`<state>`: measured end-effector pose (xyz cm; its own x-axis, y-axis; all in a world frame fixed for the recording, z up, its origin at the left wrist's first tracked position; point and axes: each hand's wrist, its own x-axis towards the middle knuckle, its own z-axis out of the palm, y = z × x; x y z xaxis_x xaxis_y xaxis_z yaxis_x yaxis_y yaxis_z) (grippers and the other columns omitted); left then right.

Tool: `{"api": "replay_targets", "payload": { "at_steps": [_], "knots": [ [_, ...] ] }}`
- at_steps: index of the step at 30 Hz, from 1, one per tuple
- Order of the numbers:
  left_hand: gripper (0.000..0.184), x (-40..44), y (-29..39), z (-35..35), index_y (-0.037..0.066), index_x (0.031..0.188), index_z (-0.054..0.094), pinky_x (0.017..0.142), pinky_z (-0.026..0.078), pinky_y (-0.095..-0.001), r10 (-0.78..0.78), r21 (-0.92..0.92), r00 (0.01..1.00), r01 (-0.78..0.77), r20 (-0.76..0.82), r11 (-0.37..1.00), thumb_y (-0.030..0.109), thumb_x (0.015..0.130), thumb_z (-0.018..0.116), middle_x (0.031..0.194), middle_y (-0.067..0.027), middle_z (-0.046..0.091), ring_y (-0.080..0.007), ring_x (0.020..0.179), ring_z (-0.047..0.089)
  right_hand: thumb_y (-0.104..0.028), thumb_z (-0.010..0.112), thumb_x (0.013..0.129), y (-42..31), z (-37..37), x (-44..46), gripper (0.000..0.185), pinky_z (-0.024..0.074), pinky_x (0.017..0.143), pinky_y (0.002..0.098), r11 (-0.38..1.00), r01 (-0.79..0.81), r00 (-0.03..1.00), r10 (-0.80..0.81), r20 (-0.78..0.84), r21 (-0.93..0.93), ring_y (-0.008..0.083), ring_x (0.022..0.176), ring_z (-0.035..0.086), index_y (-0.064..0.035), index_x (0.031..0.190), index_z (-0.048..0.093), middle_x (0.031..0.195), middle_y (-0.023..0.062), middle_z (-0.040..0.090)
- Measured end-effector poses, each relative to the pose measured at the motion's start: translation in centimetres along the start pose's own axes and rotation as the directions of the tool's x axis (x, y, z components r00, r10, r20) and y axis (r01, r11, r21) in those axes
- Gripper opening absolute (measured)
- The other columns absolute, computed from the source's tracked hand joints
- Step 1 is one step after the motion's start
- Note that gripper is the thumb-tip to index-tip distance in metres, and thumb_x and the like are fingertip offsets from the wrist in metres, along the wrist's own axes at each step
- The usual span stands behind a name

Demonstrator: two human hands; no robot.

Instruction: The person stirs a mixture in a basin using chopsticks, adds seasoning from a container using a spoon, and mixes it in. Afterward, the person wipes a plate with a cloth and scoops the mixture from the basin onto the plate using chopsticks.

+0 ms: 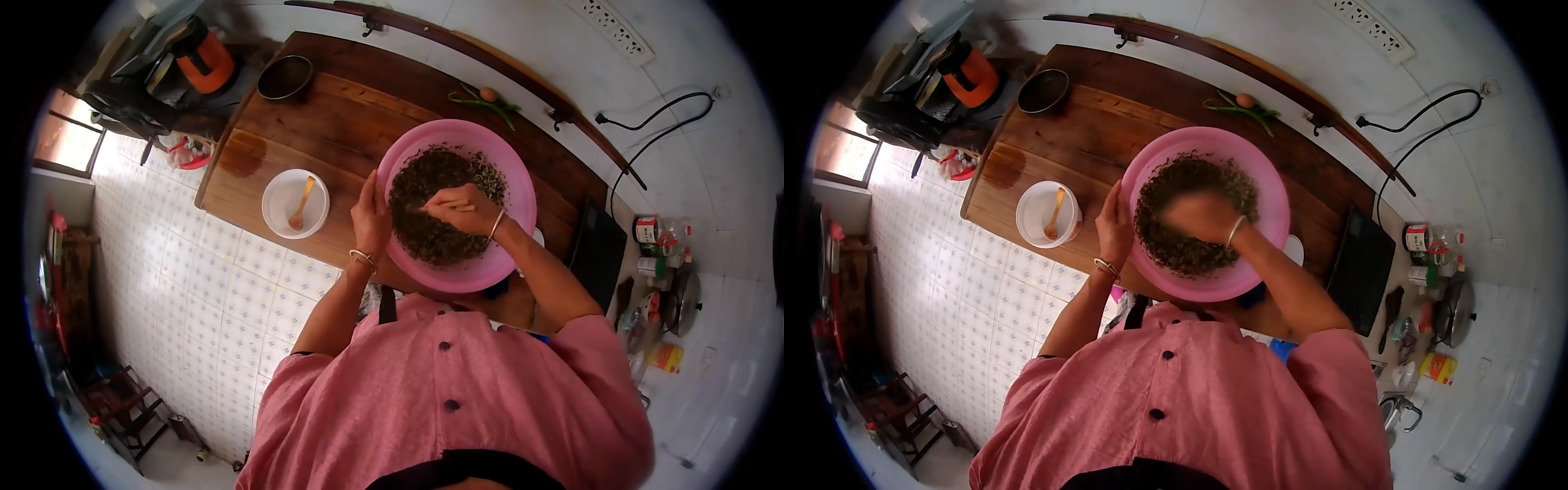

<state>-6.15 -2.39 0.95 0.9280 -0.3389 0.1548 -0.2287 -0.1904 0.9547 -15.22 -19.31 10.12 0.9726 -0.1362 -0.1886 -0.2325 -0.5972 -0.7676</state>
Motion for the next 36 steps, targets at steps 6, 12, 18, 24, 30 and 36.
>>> {"api": "replay_targets", "payload": {
  "at_steps": [6, 12, 18, 24, 30, 36],
  "knots": [
    [0.032, -0.1, 0.3, 0.0, 0.007, 0.124, 0.054, 0.067, 0.050, -0.0381, -0.089, -0.022, 0.994, 0.091, 0.067, 0.996, 0.017, 0.094, 0.048, 0.091, -0.0256, 0.063, -0.0342, 0.083, 0.066, -0.022, 0.061, 0.087, 2.2, -6.2, 6.5, 0.022, 0.0499, 0.061, 0.0246, 0.986, -0.138, 0.988, 0.130, 0.084, 0.092, 0.0104, 0.068, 0.061, -0.0031, 0.097, 0.066, 0.081, 0.0040, 0.068],
    [0.032, -0.2, -0.4, 0.1, 0.007, 0.124, 0.054, 0.066, 0.049, -0.0354, -0.055, -0.070, 0.998, 0.056, 0.027, 0.996, 0.016, 0.094, 0.048, 0.088, -0.0244, 0.064, -0.0303, 0.078, 0.066, -0.025, 0.057, 0.088, 11.3, -14.0, -3.5, 0.025, 0.0499, 0.061, 0.0271, 0.934, -0.296, 0.940, 0.248, -0.236, -0.198, 0.0130, 0.065, 0.062, -0.0026, 0.095, 0.067, 0.073, 0.0055, 0.066],
    [0.032, -0.4, 0.3, 0.1, 0.004, 0.122, 0.054, 0.071, 0.049, -0.0346, -0.115, -0.095, 0.993, 0.118, 0.039, 0.988, 0.019, 0.095, 0.048, 0.094, -0.0242, 0.064, -0.0298, 0.083, 0.066, -0.015, 0.054, 0.090, 7.0, -1.6, -18.7, 0.018, 0.0509, 0.059, 0.0248, 0.914, -0.373, 0.822, 0.405, -0.400, 0.158, 0.0119, 0.063, 0.062, 0.0005, 0.090, 0.064, 0.070, 0.0084, 0.066],
    [0.033, -3.0, 1.5, 0.2, 0.004, 0.122, 0.054, 0.079, 0.048, -0.0355, -0.169, -0.117, 0.986, 0.168, 0.002, 0.979, 0.021, 0.095, 0.046, 0.106, -0.0240, 0.062, -0.0326, 0.096, 0.063, -0.015, 0.058, 0.090, 1.1, 8.8, -11.1, 0.020, 0.0510, 0.059, 0.0241, 0.880, -0.093, 0.858, 0.308, -0.411, 0.465, 0.0114, 0.066, 0.064, 0.0020, 0.099, 0.064, 0.078, 0.0082, 0.067],
    [0.034, -4.8, 0.6, 0.1, 0.005, 0.126, 0.049, 0.080, 0.048, -0.0378, -0.128, -0.063, 0.991, 0.126, -0.035, 0.990, 0.022, 0.096, 0.044, 0.109, -0.0240, 0.061, -0.0362, 0.099, 0.061, -0.015, 0.057, 0.090, 8.5, 0.9, -9.8, 0.024, 0.0511, 0.054, 0.0213, 0.906, -0.206, 0.785, 0.379, -0.490, 0.371, 0.0097, 0.061, 0.061, 0.0034, 0.104, 0.064, 0.081, 0.0094, 0.067],
    [0.034, -4.9, 1.3, -0.1, 0.005, 0.126, 0.048, 0.078, 0.049, -0.0376, -0.208, -0.066, 0.978, 0.207, -0.002, 0.976, 0.022, 0.096, 0.045, 0.108, -0.0242, 0.061, -0.0357, 0.097, 0.062, -0.019, 0.058, 0.090, 11.0, -2.9, -11.2, 0.023, 0.0512, 0.049, 0.0230, 0.907, -0.170, 0.643, 0.398, -0.655, 0.385, 0.0096, 0.057, 0.060, 0.0021, 0.097, 0.064, 0.072, 0.0071, 0.065]
  ]
}}
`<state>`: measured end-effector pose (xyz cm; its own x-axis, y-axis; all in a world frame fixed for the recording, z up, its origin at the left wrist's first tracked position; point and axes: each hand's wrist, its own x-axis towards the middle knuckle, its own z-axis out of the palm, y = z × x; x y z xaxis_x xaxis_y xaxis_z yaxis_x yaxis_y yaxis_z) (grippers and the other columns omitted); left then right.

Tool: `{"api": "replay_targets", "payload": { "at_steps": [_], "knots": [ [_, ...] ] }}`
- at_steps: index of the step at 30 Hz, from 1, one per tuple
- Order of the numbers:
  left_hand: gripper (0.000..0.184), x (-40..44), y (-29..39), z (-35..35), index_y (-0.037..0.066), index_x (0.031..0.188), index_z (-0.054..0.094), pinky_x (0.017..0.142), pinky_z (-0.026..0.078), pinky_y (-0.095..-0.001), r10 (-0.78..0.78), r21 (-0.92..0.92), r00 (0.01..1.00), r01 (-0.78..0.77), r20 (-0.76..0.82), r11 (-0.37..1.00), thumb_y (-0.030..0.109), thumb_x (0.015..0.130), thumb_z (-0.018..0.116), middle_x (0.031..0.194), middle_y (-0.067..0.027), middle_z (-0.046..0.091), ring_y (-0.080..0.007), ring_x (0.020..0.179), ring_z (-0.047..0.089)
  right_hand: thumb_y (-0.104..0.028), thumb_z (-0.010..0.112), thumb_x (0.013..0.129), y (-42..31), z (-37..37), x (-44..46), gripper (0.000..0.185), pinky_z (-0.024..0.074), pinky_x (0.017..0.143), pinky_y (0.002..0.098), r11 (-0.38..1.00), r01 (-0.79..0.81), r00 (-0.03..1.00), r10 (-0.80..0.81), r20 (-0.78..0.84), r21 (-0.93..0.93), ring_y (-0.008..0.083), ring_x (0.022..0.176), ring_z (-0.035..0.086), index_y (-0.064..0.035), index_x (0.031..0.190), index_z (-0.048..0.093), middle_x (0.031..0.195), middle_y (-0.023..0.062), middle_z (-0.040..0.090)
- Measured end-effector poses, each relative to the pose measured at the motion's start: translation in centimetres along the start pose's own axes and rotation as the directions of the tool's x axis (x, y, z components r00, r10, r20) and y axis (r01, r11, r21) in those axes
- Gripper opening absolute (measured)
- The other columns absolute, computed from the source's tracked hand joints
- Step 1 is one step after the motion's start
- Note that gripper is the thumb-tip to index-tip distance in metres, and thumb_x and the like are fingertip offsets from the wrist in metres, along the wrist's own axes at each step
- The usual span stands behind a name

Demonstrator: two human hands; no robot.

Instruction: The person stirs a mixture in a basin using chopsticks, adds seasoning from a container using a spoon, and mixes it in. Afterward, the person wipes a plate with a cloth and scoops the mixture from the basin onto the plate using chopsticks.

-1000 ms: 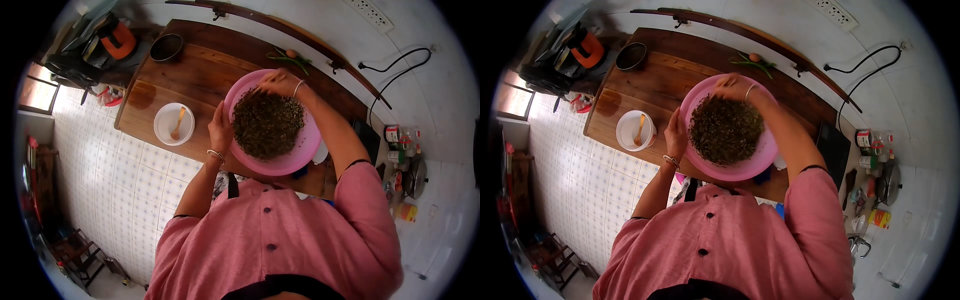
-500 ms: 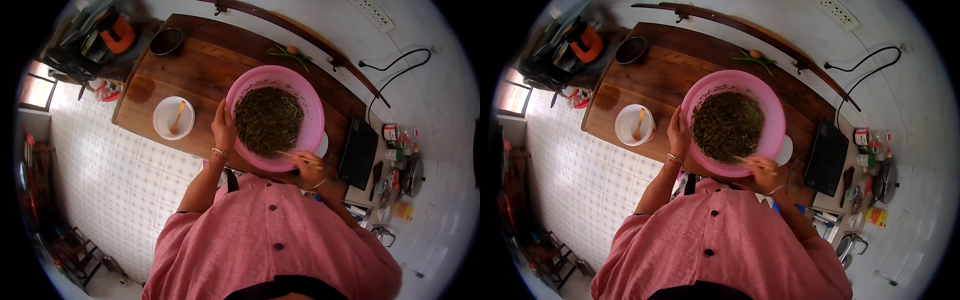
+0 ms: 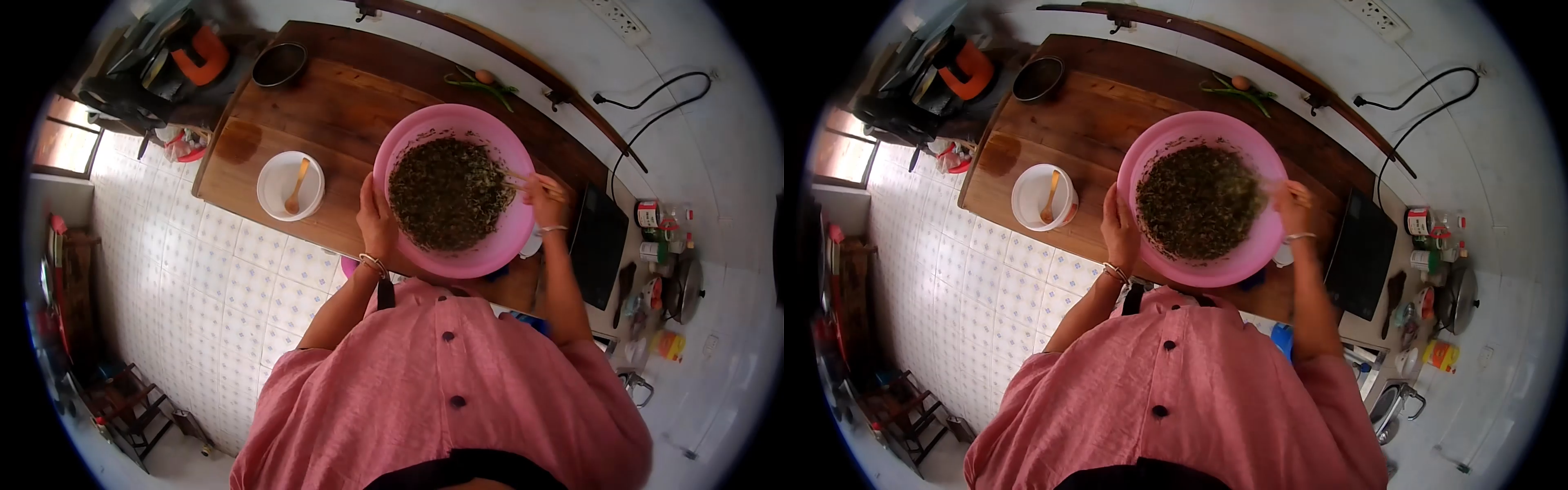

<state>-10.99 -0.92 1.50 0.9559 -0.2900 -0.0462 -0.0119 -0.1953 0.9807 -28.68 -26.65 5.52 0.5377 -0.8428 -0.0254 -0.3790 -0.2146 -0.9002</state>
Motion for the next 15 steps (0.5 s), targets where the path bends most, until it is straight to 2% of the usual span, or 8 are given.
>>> {"api": "replay_targets", "payload": {
  "at_steps": [1, 3, 5, 6, 9, 11, 13, 15],
  "knots": [
    [0.034, 0.1, -0.5, 0.1, 0.005, 0.126, 0.048, 0.078, 0.049, -0.0373, 0.041, 0.007, 0.999, -0.041, -0.018, 0.999, 0.021, 0.096, 0.045, 0.108, -0.0240, 0.061, -0.0351, 0.097, 0.062, -0.020, 0.057, 0.091, 2.5, 2.1, 0.7, 0.023, 0.0501, 0.049, 0.0224, 0.992, 0.029, 1.000, -0.028, -0.007, 0.122, 0.0097, 0.055, 0.059, 0.0014, 0.091, 0.065, 0.065, 0.0051, 0.063],
    [0.034, 0.1, 0.0, 0.5, 0.005, 0.126, 0.048, 0.077, 0.049, -0.0370, 0.087, 0.013, 0.996, -0.086, -0.037, 0.996, 0.021, 0.096, 0.045, 0.107, -0.0237, 0.061, -0.0345, 0.096, 0.063, -0.017, 0.056, 0.090, -0.4, 8.0, -0.5, 0.020, 0.0480, 0.047, 0.0237, 0.986, -0.041, 0.996, 0.054, -0.073, 0.161, 0.0121, 0.055, 0.061, 0.0007, 0.083, 0.062, 0.067, 0.0082, 0.065],
    [0.034, -0.2, 1.2, 0.0, 0.002, 0.124, 0.050, 0.084, 0.046, -0.0326, -0.043, 0.006, 0.999, 0.043, -0.008, 0.999, 0.022, 0.097, 0.044, 0.113, -0.0192, 0.060, -0.0261, 0.100, 0.060, -0.014, 0.056, 0.087, -4.2, 11.1, -3.4, 0.017, 0.0472, 0.046, 0.0268, 0.993, 0.030, 0.990, -0.046, 0.136, 0.113, 0.0141, 0.054, 0.062, -0.0010, 0.081, 0.064, 0.069, 0.0113, 0.067],
    [0.034, -0.2, 1.0, 0.1, 0.002, 0.124, 0.050, 0.084, 0.046, -0.0326, -0.041, 0.008, 0.999, 0.041, -0.002, 0.999, 0.022, 0.097, 0.044, 0.113, -0.0192, 0.060, -0.0261, 0.100, 0.060, -0.013, 0.056, 0.086, -4.8, 11.7, -5.1, 0.014, 0.0479, 0.049, 0.0287, 0.991, 0.132, 0.965, -0.125, 0.229, -0.017, 0.0150, 0.056, 0.063, -0.0026, 0.081, 0.065, 0.070, 0.0122, 0.066],
    [0.033, 0.1, 0.5, 0.3, 0.002, 0.124, 0.050, 0.086, 0.045, -0.0323, 0.019, -0.018, 0.999, -0.020, -0.031, 1.000, 0.021, 0.097, 0.044, 0.114, -0.0188, 0.060, -0.0256, 0.102, 0.059, -0.011, 0.060, 0.084, -4.2, 9.0, -10.2, 0.011, 0.0481, 0.056, 0.0261, 0.973, 0.232, 0.874, -0.202, 0.442, -0.014, 0.0159, 0.063, 0.064, -0.0035, 0.087, 0.067, 0.071, 0.0106, 0.066],
    [0.033, 0.0, 0.5, 0.3, 0.002, 0.124, 0.050, 0.087, 0.045, -0.0320, 0.009, -0.017, 0.999, -0.009, -0.051, 1.000, 0.020, 0.097, 0.044, 0.113, -0.0183, 0.060, -0.0249, 0.103, 0.058, -0.011, 0.061, 0.086, -4.0, 4.1, -10.5, 0.018, 0.0463, 0.055, 0.0221, 0.967, 0.249, 0.808, -0.177, 0.563, -0.054, 0.0061, 0.064, 0.058, -0.0008, 0.099, 0.067, 0.071, 0.0055, 0.065],
    [0.033, -0.1, 0.3, 0.2, 0.002, 0.124, 0.050, 0.086, 0.045, -0.0319, 0.011, -0.017, 0.999, -0.012, -0.046, 1.000, 0.020, 0.097, 0.044, 0.113, -0.0182, 0.060, -0.0248, 0.101, 0.059, -0.009, 0.061, 0.085, -2.1, 0.0, -8.6, 0.018, 0.0469, 0.055, 0.0224, 0.961, 0.194, 0.864, -0.073, 0.499, -0.196, 0.0065, 0.063, 0.058, -0.0004, 0.101, 0.066, 0.072, 0.0050, 0.065],
    [0.033, 0.1, 0.1, 0.3, 0.002, 0.124, 0.050, 0.085, 0.045, -0.0317, 0.026, -0.021, 0.999, -0.027, -0.044, 0.999, 0.019, 0.097, 0.045, 0.113, -0.0182, 0.060, -0.0247, 0.100, 0.059, -0.009, 0.060, 0.087, 1.2, -1.6, -5.0, 0.019, 0.0469, 0.055, 0.0218, 0.959, 0.166, 0.925, -0.071, 0.374, -0.230, 0.0078, 0.063, 0.059, 0.0012, 0.101, 0.066, 0.075, 0.0054, 0.066]
  ]
}}
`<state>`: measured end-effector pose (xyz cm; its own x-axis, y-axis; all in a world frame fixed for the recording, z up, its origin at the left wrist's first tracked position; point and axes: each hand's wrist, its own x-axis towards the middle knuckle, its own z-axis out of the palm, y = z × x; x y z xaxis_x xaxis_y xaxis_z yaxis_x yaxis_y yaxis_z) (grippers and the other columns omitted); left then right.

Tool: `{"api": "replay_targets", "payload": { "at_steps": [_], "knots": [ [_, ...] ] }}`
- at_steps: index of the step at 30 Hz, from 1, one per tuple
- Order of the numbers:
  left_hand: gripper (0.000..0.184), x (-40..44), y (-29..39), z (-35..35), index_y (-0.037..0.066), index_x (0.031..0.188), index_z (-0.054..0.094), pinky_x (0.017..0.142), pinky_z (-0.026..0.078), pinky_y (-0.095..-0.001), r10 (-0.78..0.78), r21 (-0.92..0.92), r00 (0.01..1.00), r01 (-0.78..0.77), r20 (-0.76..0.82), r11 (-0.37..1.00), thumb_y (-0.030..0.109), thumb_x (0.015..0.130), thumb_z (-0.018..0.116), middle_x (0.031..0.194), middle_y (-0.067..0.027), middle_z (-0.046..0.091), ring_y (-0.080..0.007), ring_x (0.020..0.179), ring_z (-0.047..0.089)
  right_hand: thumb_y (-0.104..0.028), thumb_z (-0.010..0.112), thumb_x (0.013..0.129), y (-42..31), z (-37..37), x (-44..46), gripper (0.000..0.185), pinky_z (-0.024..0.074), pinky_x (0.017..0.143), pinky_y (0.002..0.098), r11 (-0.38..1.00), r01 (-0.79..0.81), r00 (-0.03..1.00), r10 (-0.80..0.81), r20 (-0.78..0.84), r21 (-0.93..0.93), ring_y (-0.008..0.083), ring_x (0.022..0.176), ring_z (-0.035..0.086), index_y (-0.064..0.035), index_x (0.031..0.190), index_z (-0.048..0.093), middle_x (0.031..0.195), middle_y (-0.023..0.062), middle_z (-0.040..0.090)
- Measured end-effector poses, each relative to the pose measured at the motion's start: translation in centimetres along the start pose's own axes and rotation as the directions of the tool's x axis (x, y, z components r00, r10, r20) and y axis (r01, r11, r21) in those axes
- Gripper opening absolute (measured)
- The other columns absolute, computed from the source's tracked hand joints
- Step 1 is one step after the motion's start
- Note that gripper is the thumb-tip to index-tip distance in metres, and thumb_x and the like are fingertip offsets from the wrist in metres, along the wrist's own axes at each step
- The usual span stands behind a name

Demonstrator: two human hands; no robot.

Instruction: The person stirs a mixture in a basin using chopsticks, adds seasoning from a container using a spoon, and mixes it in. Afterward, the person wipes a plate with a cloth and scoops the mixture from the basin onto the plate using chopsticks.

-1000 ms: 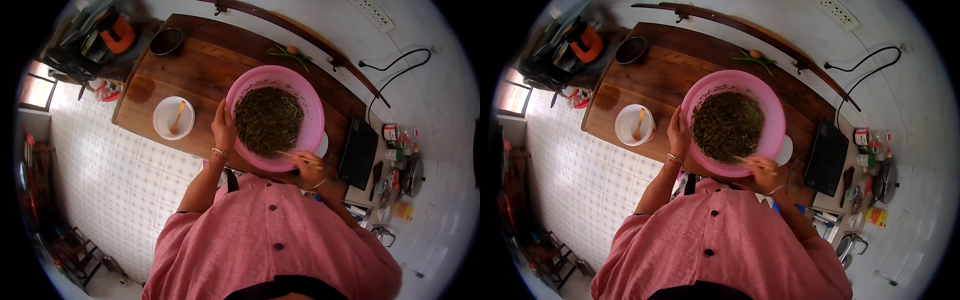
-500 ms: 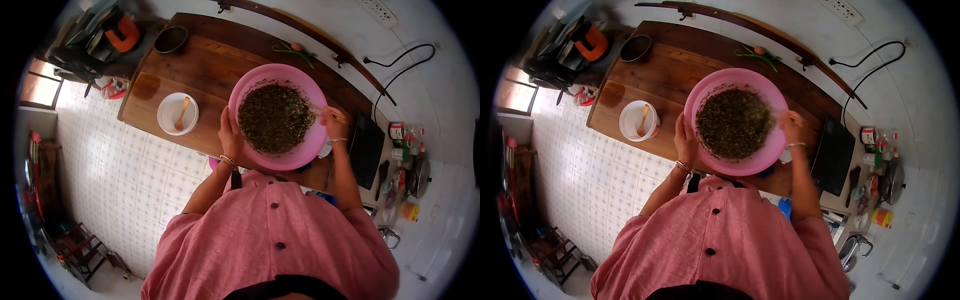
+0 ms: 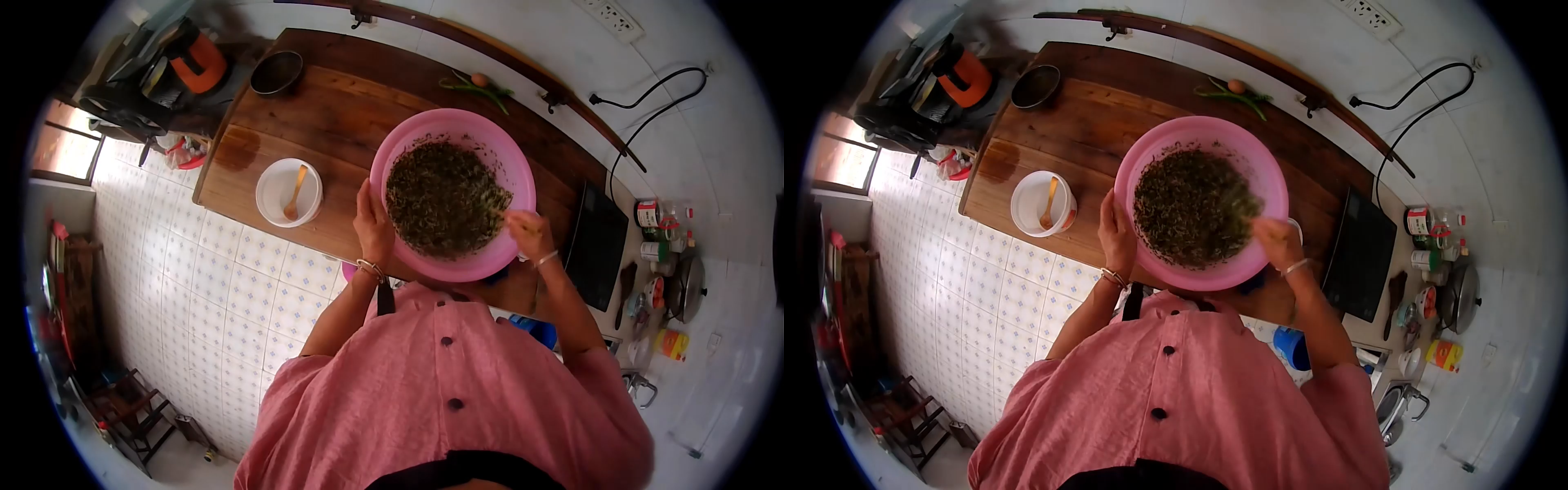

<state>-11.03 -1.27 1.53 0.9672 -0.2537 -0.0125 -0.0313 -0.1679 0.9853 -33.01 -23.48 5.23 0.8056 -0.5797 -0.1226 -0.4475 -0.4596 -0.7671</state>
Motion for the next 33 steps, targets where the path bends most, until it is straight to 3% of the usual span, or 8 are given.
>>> {"api": "replay_targets", "payload": {
  "at_steps": [2, 4, 10, 16, 22, 25, 28, 33],
  "knots": [
    [0.033, 0.0, -0.3, 0.0, 0.002, 0.124, 0.050, 0.083, 0.046, -0.0315, -0.010, 0.019, 1.000, 0.009, 0.017, 1.000, 0.018, 0.096, 0.045, 0.112, -0.0183, 0.060, -0.0245, 0.097, 0.060, -0.012, 0.059, 0.088, 0.9, 1.0, 4.0, 0.020, 0.0482, 0.055, 0.0213, 0.995, 0.049, 0.984, -0.062, -0.167, -0.084, 0.0094, 0.063, 0.061, 0.0027, 0.101, 0.065, 0.078, 0.0071, 0.067],
    [0.033, 0.0, -0.4, -0.1, 0.004, 0.125, 0.050, 0.081, 0.047, -0.0342, 0.020, 0.029, 1.000, -0.020, 0.017, 0.999, 0.019, 0.096, 0.045, 0.110, -0.0213, 0.061, -0.0294, 0.098, 0.061, -0.013, 0.060, 0.088, -0.7, 3.9, 7.4, 0.020, 0.0503, 0.056, 0.0225, 0.972, -0.065, 0.944, 0.133, -0.303, 0.226, 0.0105, 0.063, 0.062, 0.0028, 0.099, 0.065, 0.078, 0.0090, 0.067],
    [0.033, -0.1, -0.7, 0.5, 0.006, 0.126, 0.049, 0.078, 0.049, -0.0370, 0.059, 0.054, 0.998, -0.059, -0.006, 0.997, 0.019, 0.096, 0.046, 0.108, -0.0244, 0.061, -0.0340, 0.098, 0.062, -0.013, 0.059, 0.087, -9.8, 8.8, 2.6, 0.018, 0.0488, 0.055, 0.0231, 0.967, 0.056, 0.997, -0.067, 0.038, 0.248, 0.0103, 0.062, 0.062, -0.0004, 0.098, 0.065, 0.077, 0.0088, 0.068],
    [0.033, 0.0, -0.7, 0.2, 0.006, 0.125, 0.049, 0.079, 0.048, -0.0367, 0.061, 0.028, 0.998, -0.061, -0.024, 0.998, 0.020, 0.096, 0.045, 0.109, -0.0232, 0.061, -0.0330, 0.098, 0.062, -0.012, 0.058, 0.087, -6.5, 10.3, -1.5, 0.018, 0.0483, 0.057, 0.0247, 0.905, 0.404, 0.913, -0.407, 0.000, 0.131, 0.0098, 0.063, 0.061, -0.0027, 0.100, 0.066, 0.078, 0.0080, 0.068],
    [0.033, -0.2, -0.5, -0.2, 0.005, 0.125, 0.050, 0.080, 0.048, -0.0340, 0.025, 0.063, 1.000, -0.025, -0.009, 0.998, 0.020, 0.096, 0.046, 0.108, -0.0212, 0.061, -0.0280, 0.096, 0.062, -0.016, 0.058, 0.089, -3.2, 5.3, 6.3, 0.020, 0.0491, 0.051, 0.0232, 0.981, -0.051, 0.979, 0.087, -0.187, 0.189, 0.0080, 0.057, 0.057, -0.0017, 0.101, 0.065, 0.072, 0.0040, 0.064],
    [0.033, -0.1, -0.2, 0.1, 0.003, 0.124, 0.051, 0.080, 0.047, -0.0315, -0.022, 0.020, 1.000, 0.023, -0.017, 1.000, 0.019, 0.096, 0.047, 0.107, -0.0190, 0.062, -0.0230, 0.094, 0.062, -0.017, 0.058, 0.090, -0.7, 0.2, 6.7, 0.021, 0.0506, 0.051, 0.0219, 0.982, 0.094, 0.984, -0.066, -0.167, 0.166, 0.0082, 0.056, 0.058, 0.0006, 0.100, 0.064, 0.075, 0.0065, 0.065],
    [0.033, -0.2, -0.4, -0.1, 0.004, 0.124, 0.051, 0.079, 0.048, -0.0313, -0.002, 0.037, 1.000, 0.002, -0.005, 0.999, 0.019, 0.096, 0.047, 0.106, -0.0195, 0.063, -0.0227, 0.093, 0.062, -0.018, 0.058, 0.090, -0.8, 0.6, 8.9, 0.023, 0.0518, 0.050, 0.0227, 0.952, -0.012, 0.933, 0.121, -0.340, 0.305, 0.0102, 0.055, 0.059, 0.0023, 0.100, 0.063, 0.080, 0.0104, 0.067],
    [0.032, 0.3, -0.4, 0.2, 0.004, 0.124, 0.051, 0.079, 0.048, -0.0319, 0.049, 0.033, 0.999, -0.049, 0.011, 0.998, 0.018, 0.096, 0.046, 0.106, -0.0206, 0.063, -0.0228, 0.093, 0.062, -0.012, 0.058, 0.087, -6.9, 10.6, 9.7, 0.016, 0.0505, 0.051, 0.0257, 0.937, 0.343, 0.933, -0.332, -0.138, 0.067, 0.0107, 0.057, 0.061, -0.0008, 0.095, 0.066, 0.077, 0.0096, 0.067]
  ]
}}
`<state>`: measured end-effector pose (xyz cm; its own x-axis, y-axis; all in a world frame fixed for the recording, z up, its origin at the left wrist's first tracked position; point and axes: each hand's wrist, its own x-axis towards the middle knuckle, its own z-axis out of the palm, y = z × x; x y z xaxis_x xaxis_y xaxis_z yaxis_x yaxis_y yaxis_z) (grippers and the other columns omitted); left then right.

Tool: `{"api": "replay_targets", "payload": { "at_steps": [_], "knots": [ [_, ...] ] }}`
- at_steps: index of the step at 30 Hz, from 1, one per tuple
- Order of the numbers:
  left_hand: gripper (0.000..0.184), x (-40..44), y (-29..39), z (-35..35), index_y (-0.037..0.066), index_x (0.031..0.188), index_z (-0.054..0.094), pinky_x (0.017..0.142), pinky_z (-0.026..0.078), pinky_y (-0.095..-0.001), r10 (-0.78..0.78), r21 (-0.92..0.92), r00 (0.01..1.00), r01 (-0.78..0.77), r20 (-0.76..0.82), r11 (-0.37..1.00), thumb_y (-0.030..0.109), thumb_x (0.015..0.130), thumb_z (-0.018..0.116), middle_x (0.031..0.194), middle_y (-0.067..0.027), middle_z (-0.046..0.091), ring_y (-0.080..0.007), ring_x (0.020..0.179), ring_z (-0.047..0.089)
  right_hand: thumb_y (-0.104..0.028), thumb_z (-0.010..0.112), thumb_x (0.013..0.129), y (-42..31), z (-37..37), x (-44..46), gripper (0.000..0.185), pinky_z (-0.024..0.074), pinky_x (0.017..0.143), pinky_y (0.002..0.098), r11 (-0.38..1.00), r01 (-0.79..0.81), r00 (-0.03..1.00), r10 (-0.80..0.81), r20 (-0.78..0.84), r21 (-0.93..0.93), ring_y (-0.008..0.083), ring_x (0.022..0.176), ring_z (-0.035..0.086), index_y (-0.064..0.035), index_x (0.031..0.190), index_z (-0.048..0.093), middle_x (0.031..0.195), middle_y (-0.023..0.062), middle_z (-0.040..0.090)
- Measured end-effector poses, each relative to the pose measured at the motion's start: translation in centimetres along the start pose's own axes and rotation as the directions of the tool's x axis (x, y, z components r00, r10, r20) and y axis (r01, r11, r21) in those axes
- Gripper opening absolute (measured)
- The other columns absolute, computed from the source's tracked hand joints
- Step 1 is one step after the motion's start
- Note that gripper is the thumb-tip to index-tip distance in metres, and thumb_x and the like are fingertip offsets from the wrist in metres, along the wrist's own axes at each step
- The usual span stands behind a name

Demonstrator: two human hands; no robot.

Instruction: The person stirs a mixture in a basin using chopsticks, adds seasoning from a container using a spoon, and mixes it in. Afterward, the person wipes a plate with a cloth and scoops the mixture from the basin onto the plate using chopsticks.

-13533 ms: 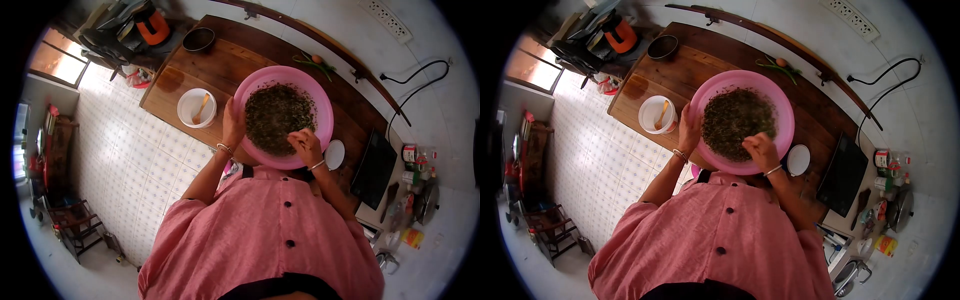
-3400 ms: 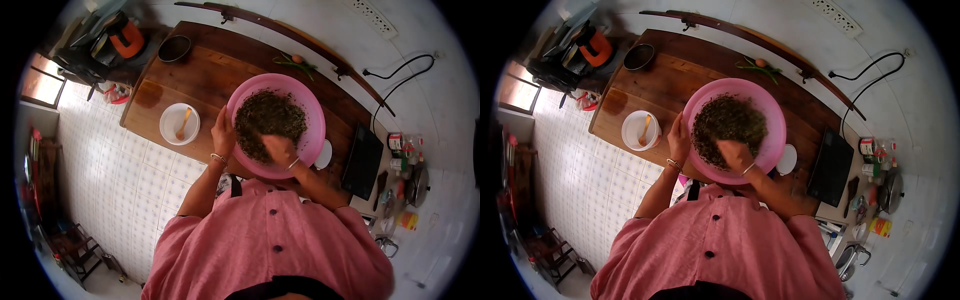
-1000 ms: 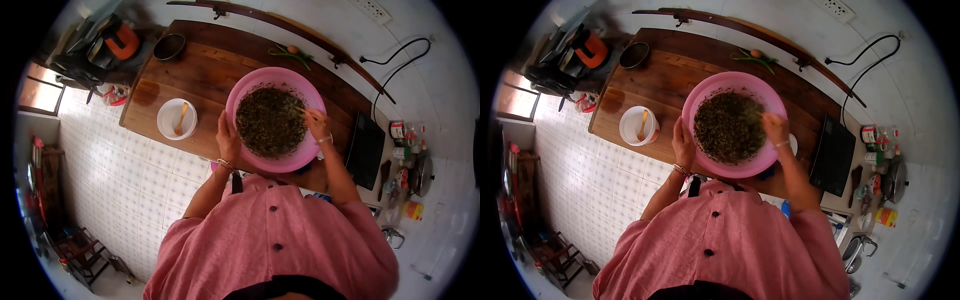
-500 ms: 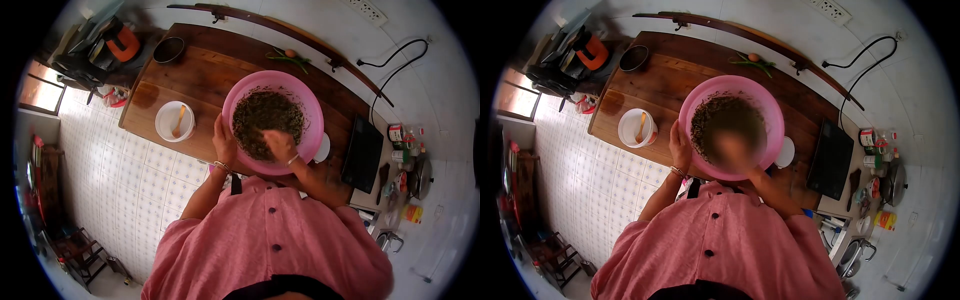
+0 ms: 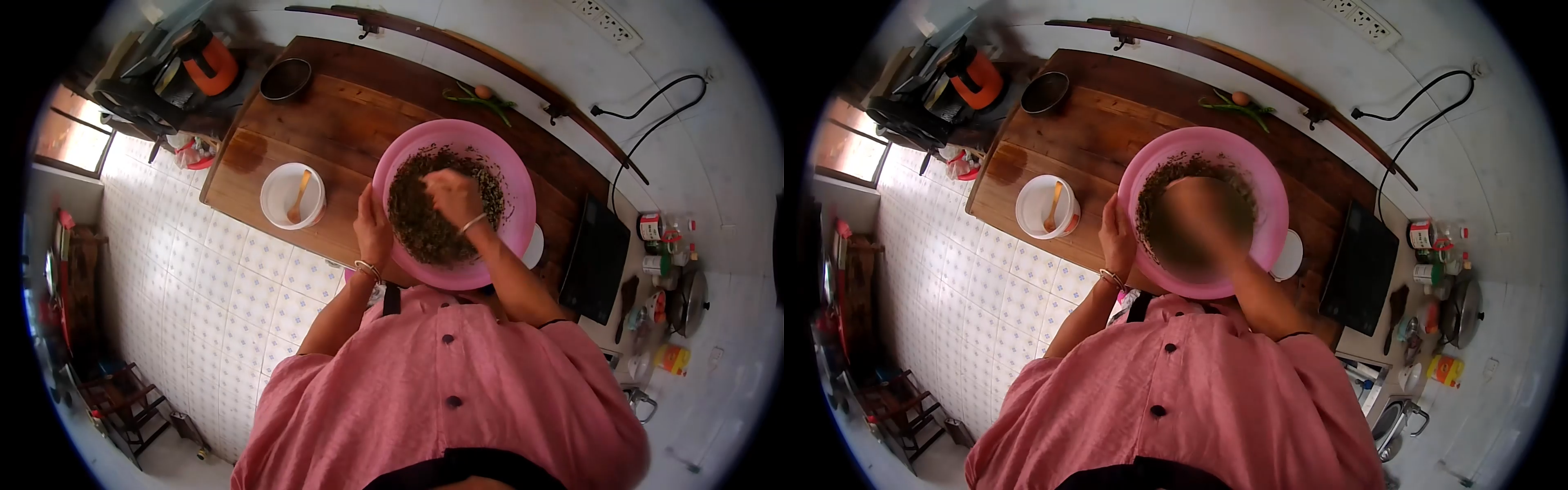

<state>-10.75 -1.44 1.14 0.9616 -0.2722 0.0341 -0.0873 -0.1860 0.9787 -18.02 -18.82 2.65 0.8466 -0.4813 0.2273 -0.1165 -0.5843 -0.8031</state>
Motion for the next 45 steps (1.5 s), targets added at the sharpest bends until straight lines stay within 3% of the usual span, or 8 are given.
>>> {"api": "replay_targets", "payload": {
  "at_steps": [3, 5, 12, 16, 32, 34, 41, 45],
  "knots": [
    [0.032, 0.0, -0.1, 0.1, 0.004, 0.124, 0.051, 0.079, 0.048, -0.0323, -0.068, 0.026, 0.998, 0.068, 0.011, 0.997, 0.018, 0.096, 0.046, 0.106, -0.0212, 0.062, -0.0239, 0.094, 0.063, -0.011, 0.058, 0.086, -3.1, -0.4, -5.2, 0.015, 0.0493, 0.053, 0.0273, 0.947, 0.319, 0.928, -0.303, 0.214, -0.040, 0.0095, 0.061, 0.061, -0.0027, 0.094, 0.067, 0.076, 0.0089, 0.067],
    [0.031, 0.0, -0.1, 0.2, 0.007, 0.124, 0.051, 0.075, 0.049, -0.0390, -0.005, 0.006, 1.000, 0.005, -0.022, 1.000, 0.017, 0.095, 0.046, 0.103, -0.0254, 0.062, -0.0381, 0.096, 0.062, -0.011, 0.058, 0.087, -3.2, -2.8, -7.9, 0.016, 0.0488, 0.054, 0.0266, 0.986, 0.080, 0.964, -0.114, 0.241, 0.144, 0.0086, 0.061, 0.060, -0.0029, 0.097, 0.067, 0.077, 0.0073, 0.067],
    [0.032, -0.1, 0.4, 0.0, 0.006, 0.124, 0.050, 0.076, 0.049, -0.0390, -0.007, 0.037, 1.000, 0.007, 0.011, 0.999, 0.018, 0.095, 0.046, 0.104, -0.0251, 0.062, -0.0377, 0.096, 0.062, -0.016, 0.058, 0.090, 2.2, -10.4, -5.0, 0.021, 0.0505, 0.051, 0.0220, 0.985, -0.173, 0.982, 0.173, 0.073, -0.003, 0.0085, 0.058, 0.059, 0.0016, 0.101, 0.064, 0.080, 0.0068, 0.065],
    [0.032, 0.0, -0.4, 0.1, 0.006, 0.124, 0.050, 0.076, 0.049, -0.0378, 0.005, 0.042, 1.000, -0.005, 0.001, 0.999, 0.018, 0.095, 0.047, 0.105, -0.0248, 0.062, -0.0359, 0.095, 0.063, -0.019, 0.056, 0.092, 0.5, -12.6, -5.1, 0.024, 0.0542, 0.050, 0.0244, 0.851, -0.422, 0.895, 0.446, -0.007, 0.312, 0.0110, 0.057, 0.059, 0.0040, 0.098, 0.060, 0.075, 0.0069, 0.059],
    [0.034, 0.0, 0.2, 0.2, 0.002, 0.125, 0.049, 0.073, 0.049, -0.0336, 0.088, 0.138, 0.996, -0.087, -0.004, 0.987, 0.020, 0.096, 0.044, 0.100, -0.0224, 0.064, -0.0255, 0.086, 0.064, -0.032, 0.048, 0.096, -7.5, -18.4, -4.5, 0.031, 0.0381, 0.039, 0.0234, 0.349, 0.042, 0.751, 0.607, -0.260, 0.936, 0.0132, 0.046, 0.048, -0.0045, 0.085, 0.058, 0.065, 0.0056, 0.055],
    [0.035, 0.0, 0.4, 0.2, 0.002, 0.125, 0.049, 0.072, 0.048, -0.0330, 0.075, 0.106, 0.997, -0.075, 0.012, 0.992, 0.020, 0.096, 0.044, 0.098, -0.0216, 0.064, -0.0238, 0.084, 0.063, -0.032, 0.043, 0.098, -9.7, -19.6, -3.6, 0.033, 0.0366, 0.039, 0.0213, 0.012, 0.143, 0.847, 0.516, -0.129, 0.990, 0.0125, 0.046, 0.048, -0.0040, 0.086, 0.056, 0.069, 0.0049, 0.052],
    [0.034, -0.1, 0.0, 0.2, -0.001, 0.126, 0.048, 0.090, 0.043, -0.0319, -0.001, 0.087, 0.999, -0.003, 0.045, 0.996, 0.016, 0.097, 0.042, 0.119, -0.0189, 0.056, -0.0253, 0.106, 0.055, -0.033, 0.026, 0.101, -17.2, -21.9, -0.5, 0.042, 0.0486, 0.038, 0.0231, -0.248, 0.004, 0.977, -0.204, -0.056, 0.969, 0.0168, 0.047, 0.054, 0.0013, 0.094, 0.048, 0.080, 0.0121, 0.050],
    [0.034, 0.1, 1.0, 0.5, -0.001, 0.126, 0.048, 0.089, 0.043, -0.0316, -0.007, 0.097, 0.999, 0.004, 0.036, 0.995, 0.015, 0.097, 0.042, 0.118, -0.0184, 0.057, -0.0253, 0.104, 0.056, -0.035, 0.023, 0.101, -18.5, -21.5, 0.6, 0.045, 0.0503, 0.039, 0.0228, -0.318, -0.049, 0.952, -0.300, -0.051, 0.947, 0.0199, 0.047, 0.057, 0.0017, 0.093, 0.046, 0.084, 0.0158, 0.051]
  ]
}}
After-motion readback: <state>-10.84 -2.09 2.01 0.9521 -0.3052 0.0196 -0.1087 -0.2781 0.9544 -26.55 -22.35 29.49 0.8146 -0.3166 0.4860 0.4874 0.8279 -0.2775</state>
